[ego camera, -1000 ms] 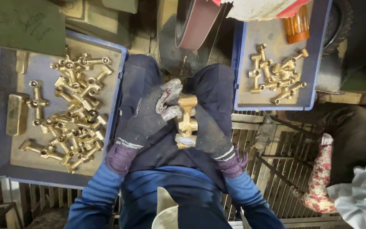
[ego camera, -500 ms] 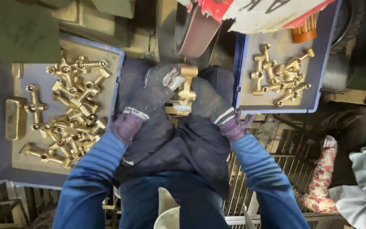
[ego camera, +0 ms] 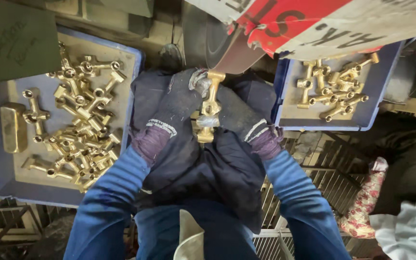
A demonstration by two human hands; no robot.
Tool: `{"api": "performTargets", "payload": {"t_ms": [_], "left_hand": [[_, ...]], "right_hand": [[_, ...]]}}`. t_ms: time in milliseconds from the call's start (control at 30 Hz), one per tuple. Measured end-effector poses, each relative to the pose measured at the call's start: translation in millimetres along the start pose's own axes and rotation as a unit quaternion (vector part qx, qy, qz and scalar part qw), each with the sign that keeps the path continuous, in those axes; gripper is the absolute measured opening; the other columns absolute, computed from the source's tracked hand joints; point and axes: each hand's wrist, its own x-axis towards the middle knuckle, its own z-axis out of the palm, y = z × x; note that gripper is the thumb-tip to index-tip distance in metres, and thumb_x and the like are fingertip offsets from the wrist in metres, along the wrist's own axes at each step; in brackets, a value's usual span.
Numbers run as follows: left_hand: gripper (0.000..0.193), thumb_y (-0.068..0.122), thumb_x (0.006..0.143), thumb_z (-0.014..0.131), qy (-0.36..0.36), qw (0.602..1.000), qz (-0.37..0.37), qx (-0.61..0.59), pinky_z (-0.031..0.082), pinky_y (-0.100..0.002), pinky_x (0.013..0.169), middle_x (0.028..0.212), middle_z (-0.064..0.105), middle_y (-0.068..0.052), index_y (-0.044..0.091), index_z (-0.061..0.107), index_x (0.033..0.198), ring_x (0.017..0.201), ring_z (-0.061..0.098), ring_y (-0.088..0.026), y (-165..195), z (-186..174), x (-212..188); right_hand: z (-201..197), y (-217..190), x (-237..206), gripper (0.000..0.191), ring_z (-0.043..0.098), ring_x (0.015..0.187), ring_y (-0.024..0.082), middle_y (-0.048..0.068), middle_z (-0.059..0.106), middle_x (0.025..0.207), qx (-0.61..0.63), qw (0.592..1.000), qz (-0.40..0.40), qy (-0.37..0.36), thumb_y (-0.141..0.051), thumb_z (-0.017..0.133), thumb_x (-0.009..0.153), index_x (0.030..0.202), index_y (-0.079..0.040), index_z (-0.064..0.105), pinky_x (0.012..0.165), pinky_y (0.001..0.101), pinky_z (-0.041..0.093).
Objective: The person sits and uses a belt sander to grind the edges of small brass fittings. They pick up each fitting from a blue bin on the left, press it against the moving belt, and then place the finished piece into a bin on the right.
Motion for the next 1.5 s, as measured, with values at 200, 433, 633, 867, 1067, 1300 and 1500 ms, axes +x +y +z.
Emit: {"api": "performTargets", "payload": {"t_ms": [200, 433, 633, 867, 1067, 1300, 1500], "left_hand": [[0.023, 0.023, 0.094, 0.064, -0.025, 0.986, -0.136, -0.097, 0.055, -0.04, 0.071, 0.085, 0.071, -0.014, 0.002, 0.07, 0.101, 0.078, 0.069, -0.028, 4.3, 1.8, 10.9], [0.018, 0.018, 0.094, 0.063, 0.016, 0.977, -0.168, -0.128, 0.053, -0.032, 0.067, 0.079, 0.07, -0.006, 0.001, 0.07, 0.096, 0.071, 0.065, -0.016, 8.8, 7.0, 17.9], [0.019, 0.017, 0.09, 0.063, 0.032, 0.948, -0.181, -0.261, 0.052, -0.032, 0.063, 0.079, 0.067, -0.002, 0.0, 0.072, 0.093, 0.068, 0.059, -0.012, 12.6, 9.7, 27.2], [0.021, 0.022, 0.092, 0.067, 0.056, 0.95, -0.163, -0.262, 0.055, -0.032, 0.067, 0.083, 0.068, 0.001, 0.002, 0.068, 0.1, 0.073, 0.062, -0.011, 15.7, 11.1, 16.1], [0.027, 0.022, 0.086, 0.078, 0.082, 0.99, 0.113, -0.014, 0.057, -0.037, 0.072, 0.094, 0.073, -0.012, 0.004, 0.072, 0.105, 0.082, 0.073, -0.027, 10.0, 10.5, -6.6], [0.015, 0.018, 0.088, 0.075, 0.05, 0.986, 0.109, 0.117, 0.054, -0.043, 0.07, 0.09, 0.071, -0.016, 0.007, 0.073, 0.097, 0.081, 0.068, -0.036, 6.2, 8.2, 5.7], [0.021, 0.022, 0.094, 0.068, 0.048, 0.966, -0.141, -0.21, 0.05, -0.035, 0.059, 0.079, 0.066, -0.004, 0.001, 0.068, 0.096, 0.068, 0.059, -0.015, 11.4, 7.4, 21.3]], "right_hand": [[-10.4, 9.0, -3.6, 0.056, 0.06, 0.102, 0.009, 0.0, 0.06, 0.112, 0.161, 0.986, 0.044, -0.025, -0.008, 0.074, 0.088, 0.138, -0.002, 0.051, 0.09, 0.0282, 0.056], [-24.3, 27.8, 4.9, 0.032, 0.064, 0.102, 0.011, 0.003, 0.064, 0.113, 0.06, 0.997, 0.039, 0.007, -0.007, 0.051, 0.104, 0.135, -0.001, 0.054, 0.092, 0.0263, 0.056], [-36.5, 18.4, 13.2, 0.041, 0.063, 0.106, 0.013, 0.005, 0.064, 0.118, -0.118, 0.991, -0.025, 0.052, -0.009, 0.063, 0.096, 0.136, -0.001, 0.054, 0.094, 0.0294, 0.055], [-24.7, 9.8, 9.9, 0.053, 0.061, 0.101, 0.015, 0.005, 0.064, 0.113, -0.021, 0.998, 0.027, 0.046, -0.013, 0.078, 0.087, 0.133, -0.001, 0.056, 0.091, 0.0336, 0.055], [-1.3, 33.0, -4.1, 0.065, 0.057, 0.095, 0.021, 0.01, 0.061, 0.107, -0.262, 0.961, 0.008, 0.09, -0.026, 0.097, 0.075, 0.121, 0.0, 0.058, 0.088, 0.0392, 0.054], [-2.0, 27.9, -4.4, 0.063, 0.061, 0.104, 0.019, 0.005, 0.062, 0.12, 0.011, 0.999, -0.04, 0.024, -0.018, 0.083, 0.084, 0.137, -0.002, 0.053, 0.093, 0.0358, 0.059], [-28.5, 12.2, 11.4, 0.049, 0.064, 0.107, 0.016, 0.004, 0.066, 0.119, 0.186, 0.981, 0.05, 0.012, -0.015, 0.067, 0.098, 0.144, -0.004, 0.051, 0.095, 0.0313, 0.055]]}}
